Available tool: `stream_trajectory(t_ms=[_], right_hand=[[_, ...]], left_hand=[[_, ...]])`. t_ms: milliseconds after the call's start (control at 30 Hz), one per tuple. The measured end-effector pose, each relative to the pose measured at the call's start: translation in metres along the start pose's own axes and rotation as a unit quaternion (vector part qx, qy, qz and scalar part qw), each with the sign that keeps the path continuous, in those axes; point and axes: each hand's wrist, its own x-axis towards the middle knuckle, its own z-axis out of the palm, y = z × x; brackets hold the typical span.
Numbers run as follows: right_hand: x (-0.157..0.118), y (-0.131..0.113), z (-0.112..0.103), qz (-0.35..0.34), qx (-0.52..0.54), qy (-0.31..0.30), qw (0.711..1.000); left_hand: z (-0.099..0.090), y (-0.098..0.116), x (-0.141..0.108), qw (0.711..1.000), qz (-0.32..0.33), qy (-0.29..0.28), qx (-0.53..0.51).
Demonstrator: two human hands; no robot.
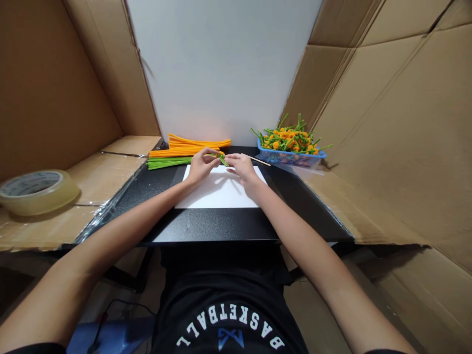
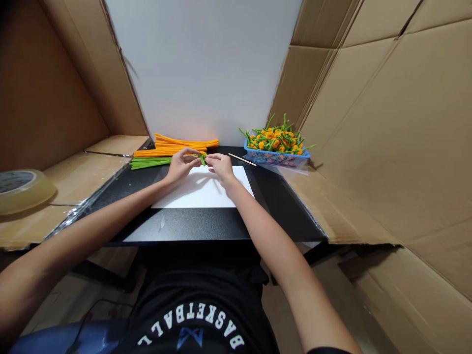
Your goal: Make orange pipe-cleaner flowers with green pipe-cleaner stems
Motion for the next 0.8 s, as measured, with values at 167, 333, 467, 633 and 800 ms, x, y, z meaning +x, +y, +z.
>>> stream_trajectory(t_ms=[167, 333, 467, 633, 800], right_hand=[[0.002, 0.006, 0.002, -0.03, -0.022, 0.013, 0.999], [0.005, 0.012, 0.002, -0.064, -0.021, 0.005, 0.998], [0.01, 0.017, 0.0, -0.105, -0.048, 0.011, 0.993], [0.015, 0.022, -0.003, -0.178, -0.134, 0.021, 0.975], [0.014, 0.022, 0.001, -0.149, -0.105, 0.007, 0.983]], left_hand=[[0.007, -0.003, 0.002, 0.998, -0.036, 0.009, -0.054], [0.009, -0.005, 0.004, 0.995, -0.061, 0.036, -0.073], [0.006, -0.006, 0.005, 0.994, -0.085, 0.019, -0.062], [0.0, -0.013, 0.006, 0.998, -0.064, -0.011, 0.0], [-0.002, -0.016, 0.007, 0.995, 0.032, 0.011, 0.095]])
